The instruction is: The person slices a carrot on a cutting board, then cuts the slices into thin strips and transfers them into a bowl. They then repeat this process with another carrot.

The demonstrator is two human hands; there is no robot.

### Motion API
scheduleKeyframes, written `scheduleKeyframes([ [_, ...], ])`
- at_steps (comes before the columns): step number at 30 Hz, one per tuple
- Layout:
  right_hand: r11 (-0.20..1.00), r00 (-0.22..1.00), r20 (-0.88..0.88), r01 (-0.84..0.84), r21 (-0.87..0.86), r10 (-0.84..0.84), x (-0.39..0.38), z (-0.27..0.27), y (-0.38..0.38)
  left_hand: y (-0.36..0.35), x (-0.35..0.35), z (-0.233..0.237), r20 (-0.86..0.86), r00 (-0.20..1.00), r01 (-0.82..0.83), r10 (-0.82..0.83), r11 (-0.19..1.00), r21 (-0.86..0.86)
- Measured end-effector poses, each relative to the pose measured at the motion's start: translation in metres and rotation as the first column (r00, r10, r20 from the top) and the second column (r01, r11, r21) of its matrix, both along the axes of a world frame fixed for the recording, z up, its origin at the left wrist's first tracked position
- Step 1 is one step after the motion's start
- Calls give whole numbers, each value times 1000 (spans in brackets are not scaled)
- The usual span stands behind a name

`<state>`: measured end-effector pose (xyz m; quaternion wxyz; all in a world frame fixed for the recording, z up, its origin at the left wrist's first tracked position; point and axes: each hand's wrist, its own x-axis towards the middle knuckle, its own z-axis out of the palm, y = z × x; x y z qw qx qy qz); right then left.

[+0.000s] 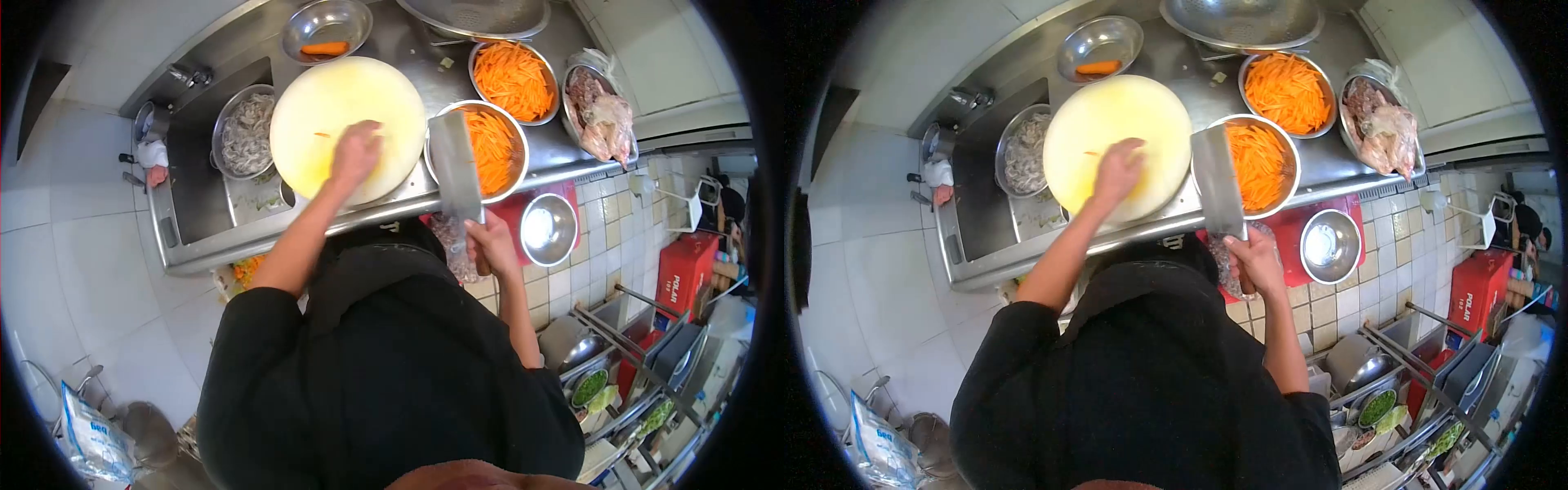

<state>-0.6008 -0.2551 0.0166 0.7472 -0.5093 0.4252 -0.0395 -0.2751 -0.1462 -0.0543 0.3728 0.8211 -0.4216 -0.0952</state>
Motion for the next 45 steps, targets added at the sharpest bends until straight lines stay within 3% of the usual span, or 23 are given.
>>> scheduleKeyframes([
  [3, 994, 994, 13, -107, 18, 106, 27, -13, 12, 51, 61, -1, 294, 956, -79, 9, 971, 227],
  [5, 991, 991, 8, -135, 14, 135, 41, -20, 21, 69, 93, -20, 325, 939, 10, -111, 954, 298],
  [9, 994, 983, -148, -110, -22, 106, 62, -13, 37, 58, 99, -6, 239, 966, -42, -99, 851, 523],
  [11, 998, 992, -117, -57, -19, 54, 59, -10, 38, 52, 100, 1, 185, 979, -53, -82, 776, 628],
  [14, 998, 998, -52, 22, -52, -25, 52, -6, 41, 42, 78, 14, -1, 1000, -1, 2, 855, 518],
  [18, 966, 959, -175, 195, -168, -223, 36, 34, 49, -19, 7, 21, -101, 973, 219, -210, 971, 96],
  [22, 898, 875, -251, 344, -275, -413, 12, 27, 55, -85, -74, 14, -55, 833, 534, -550, 826, -181],
  [23, 879, 856, -255, 372, -299, -449, 9, 27, 55, -98, -100, 8, 111, 837, 539, -536, 770, -341],
  [24, 865, 843, -255, 390, -316, -473, 10, 27, 56, -105, -118, 7, 48, 760, 608, -648, 683, -404],
  [26, 837, 839, -148, 472, -277, -523, 5, 18, 58, -103, -141, 22, 197, 635, 760, -747, 559, -330],
  [28, 800, 804, -116, 544, -251, -583, 15, 30, 63, -100, -151, 2, 108, 553, 819, -826, 516, -250],
  [30, 776, 793, -99, 548, -311, -601, 22, 28, 65, -105, -135, -10, 33, 568, 819, -822, 562, -117],
  [32, 763, 799, -105, 514, -393, -592, 28, 30, 66, -112, -107, -11, 60, 591, 801, -804, 594, 75],
  [35, 781, 819, -197, 399, -480, -539, 48, 54, 71, -116, -34, 6, 112, 754, 653, -648, 718, -241],
  [36, 799, 847, -171, 382, -463, -504, 49, 49, 71, -119, 4, 12, -1, 783, 591, -622, 746, -306],
  [37, 816, 872, -144, 364, -449, -468, 50, 40, 73, -122, 44, 7, -83, 818, 533, -569, 804, -263],
  [38, 831, 894, -117, 344, -437, -432, 51, 35, 73, -121, 77, 14, -111, 916, 345, -385, 898, -272],
  [39, 872, 913, -145, 305, -382, -382, 54, 35, 74, -124, 126, 3, 27, 932, 352, -361, 887, -298],
  [40, 907, 921, -231, 218, -361, -313, 61, 38, 73, -125, 169, -5, -83, 959, 240, -271, 933, -268],
  [41, 933, 917, -314, 135, -333, -245, 70, 45, 74, -119, 191, 23, -223, 972, 72, -72, 997, -5],
  [42, 952, 902, -392, 59, -300, -180, 78, 49, 75, -127, 234, -16, -84, 996, 6, -5, 1000, 18],
  [43, 941, 902, -418, -44, -336, -107, 85, 47, 75, -126, 248, 11, -37, 999, -23, 37, 949, 315],
  [45, 890, 875, -484, -224, -397, 4, 93, 35, 77, -130, 288, -14, 83, 996, -21, -21, 881, 474],
])
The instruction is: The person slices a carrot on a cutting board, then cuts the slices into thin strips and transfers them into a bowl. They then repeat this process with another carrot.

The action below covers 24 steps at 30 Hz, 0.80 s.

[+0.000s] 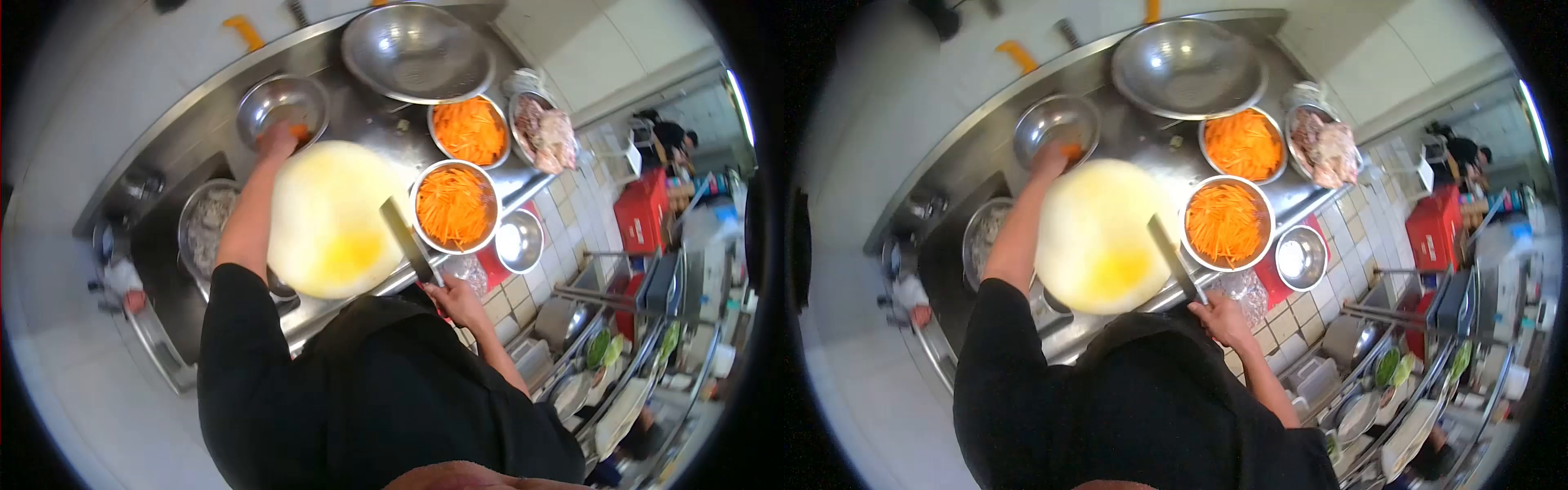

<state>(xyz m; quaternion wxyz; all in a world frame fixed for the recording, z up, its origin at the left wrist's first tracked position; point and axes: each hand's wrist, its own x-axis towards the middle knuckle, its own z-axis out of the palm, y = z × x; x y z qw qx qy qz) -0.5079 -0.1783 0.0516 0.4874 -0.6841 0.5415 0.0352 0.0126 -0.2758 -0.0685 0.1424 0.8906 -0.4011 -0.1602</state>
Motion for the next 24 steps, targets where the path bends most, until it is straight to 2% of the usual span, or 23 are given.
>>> scheduleKeyframes([
  [1, 997, 996, -44, -74, -38, 72, 3, -6, 1, -2, 28, -36, -10, 994, 111, -112, 994, -13],
  [2, 992, 995, -13, -100, -82, 100, 6, -12, 4, -8, 53, -70, -16, 975, 219, -219, 975, -27],
  [4, 993, 994, -74, -91, -81, 85, 15, -4, 4, -11, 72, -87, -77, 974, 217, -215, 976, 24],
  [6, 988, 991, -84, -113, -103, 104, 19, -3, 3, -5, 54, -50, 28, 974, 222, -225, 971, 90],
  [7, 967, 991, -54, -133, -219, 124, 18, -13, 2, -4, 47, -36, 79, 971, 215, -226, 968, 129],
  [9, 891, 984, -12, -166, -422, 178, 13, -38, 6, -14, 73, -66, -4, 978, 207, -207, 978, 6],
  [10, 911, 988, 16, -135, -390, 153, 21, -31, 6, -9, 78, -83, -55, 979, 197, -199, 980, -36],
  [11, 906, 984, 0, -165, -390, 179, 24, -21, 4, -3, 75, -75, -110, 973, 192, -204, 976, -107],
  [13, 915, 984, -73, -179, -361, 164, 29, -27, 4, 11, 67, -29, -212, 953, 161, -215, 955, -248],
  [16, 871, 977, -30, -204, -446, 213, 25, -42, 3, 59, 29, 4, -155, 974, 66, -167, 858, -510],
  [19, 867, 977, -25, -201, -456, 213, 25, -52, -1, 124, -43, 45, -139, 940, 201, -313, 833, -515],
  [21, 869, 977, -28, -199, -453, 209, 27, -52, -3, 154, -83, 36, -266, 874, 247, -407, 843, -478],
  [24, 886, 979, -24, -194, -422, 203, 26, -56, -8, 184, -137, -2, -95, 834, 473, -544, 793, -385],
])
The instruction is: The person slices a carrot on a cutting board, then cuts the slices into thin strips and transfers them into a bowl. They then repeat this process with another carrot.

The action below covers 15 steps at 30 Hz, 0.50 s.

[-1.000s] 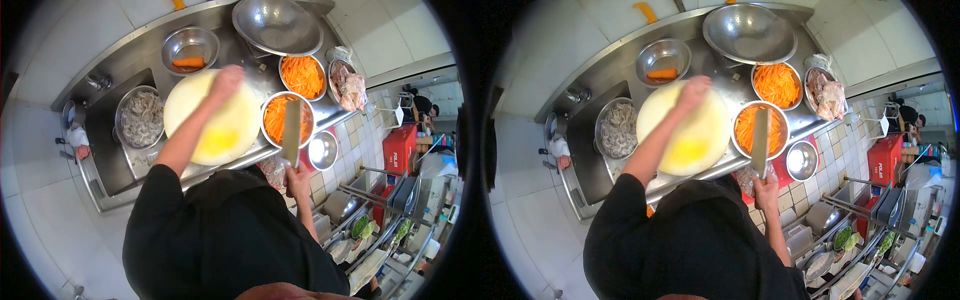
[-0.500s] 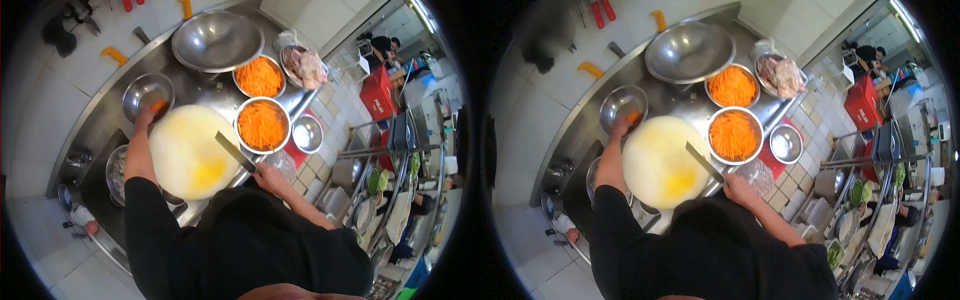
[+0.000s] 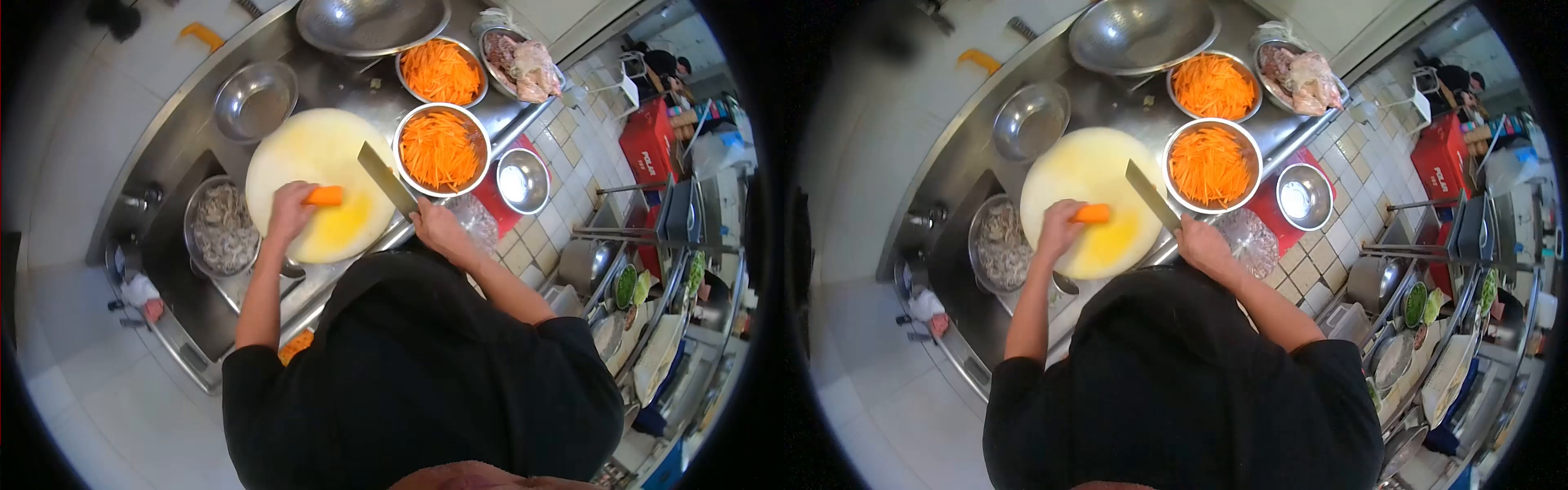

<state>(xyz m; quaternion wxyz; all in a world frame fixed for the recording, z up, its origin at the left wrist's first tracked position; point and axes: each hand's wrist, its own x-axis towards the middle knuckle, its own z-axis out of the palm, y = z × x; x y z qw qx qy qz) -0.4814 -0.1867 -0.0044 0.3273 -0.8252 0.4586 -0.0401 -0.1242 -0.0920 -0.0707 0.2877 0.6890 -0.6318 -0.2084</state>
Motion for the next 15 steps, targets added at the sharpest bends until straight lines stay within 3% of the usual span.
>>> scheduleKeyframes([
  [4, 1000, 1000, -14, -25, 3, 25, 0, 8, -3, 22, -55, 6, 204, 978, -51, 52, 999, -7],
  [8, 992, 991, -47, -123, 27, 124, 0, 29, 8, 29, -68, 22, 135, 985, -117, 107, 991, 67],
  [15, 971, 966, -105, -237, -12, 234, -4, 30, 16, 34, -76, -2, 60, 975, -206, 214, 971, -121],
])
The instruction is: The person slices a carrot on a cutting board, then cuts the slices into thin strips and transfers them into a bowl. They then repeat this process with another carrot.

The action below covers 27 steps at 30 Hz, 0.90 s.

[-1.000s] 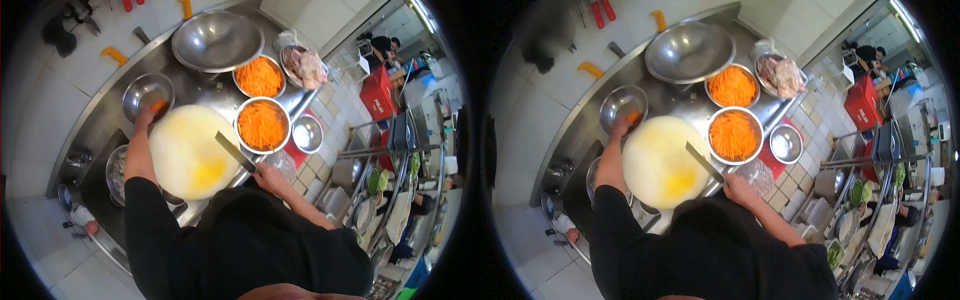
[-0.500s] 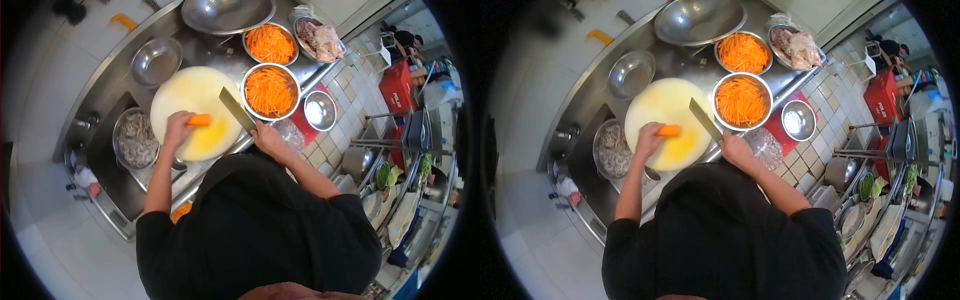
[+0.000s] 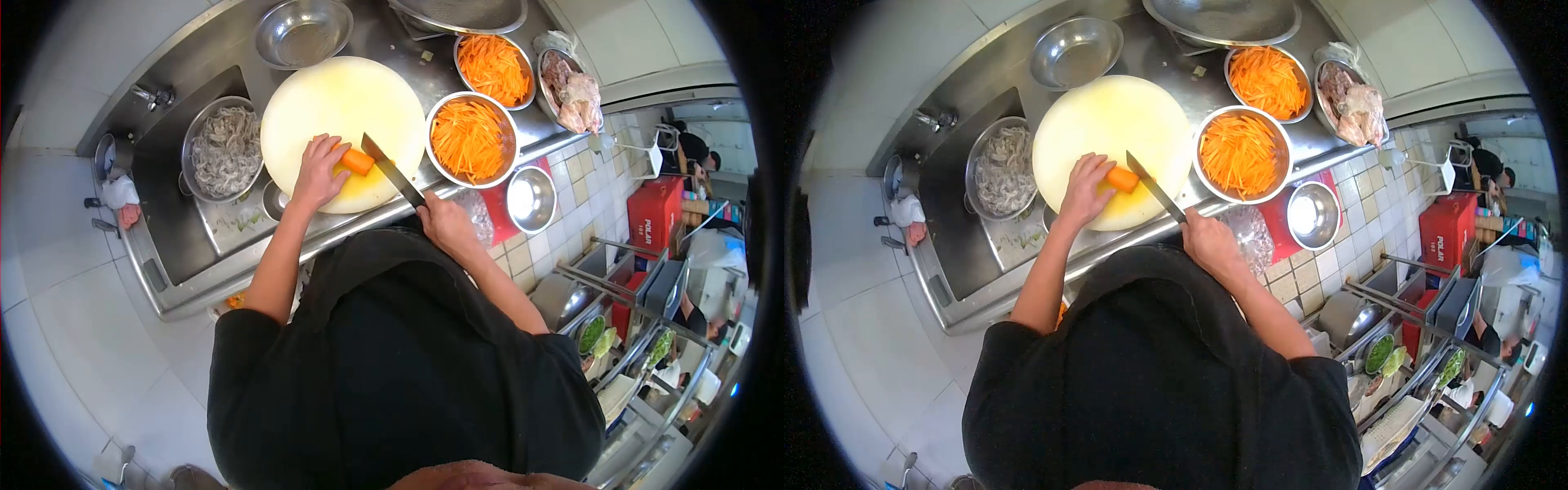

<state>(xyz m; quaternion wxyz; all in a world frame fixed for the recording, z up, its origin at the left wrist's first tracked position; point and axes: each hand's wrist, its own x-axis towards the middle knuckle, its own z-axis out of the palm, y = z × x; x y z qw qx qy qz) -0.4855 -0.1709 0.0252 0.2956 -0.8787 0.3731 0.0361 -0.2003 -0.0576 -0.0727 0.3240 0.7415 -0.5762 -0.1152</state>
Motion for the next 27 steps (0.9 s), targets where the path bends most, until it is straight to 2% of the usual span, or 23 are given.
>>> scheduleKeyframes([
  [2, 1000, 1000, -10, 1, -16, -1, -3, 3, -2, -6, -1, -8, -14, 1000, 0, 0, 1000, 0],
  [5, 999, 999, -42, -33, -38, 32, -5, 3, -5, -12, -1, 9, -93, 991, 106, -96, 988, 109],
  [8, 996, 998, -8, -69, -50, 68, -8, -12, -8, -9, -6, 13, -57, 994, 100, -93, 986, 130],
  [11, 982, 993, 15, -117, -146, 120, -9, -25, -11, -3, -15, 11, -25, 1000, 8, -7, 1000, 13],
  [15, 974, 985, 9, -171, -151, 175, -5, -19, -14, 2, -19, 1, -53, 998, -40, 36, 996, -78],
  [22, 995, 995, -20, -94, -39, 93, 1, -4, -17, 7, -22, -1, -111, 983, -168, 146, 962, -215],
  [26, 993, 992, 34, 118, -6, -118, -10, 7, -25, -9, -34, 6, -207, 955, -262, 210, 927, -268],
  [27, 982, 980, 71, 187, -2, -186, -19, 8, -28, -16, -41, 20, -213, 955, -262, 205, 921, -289],
])
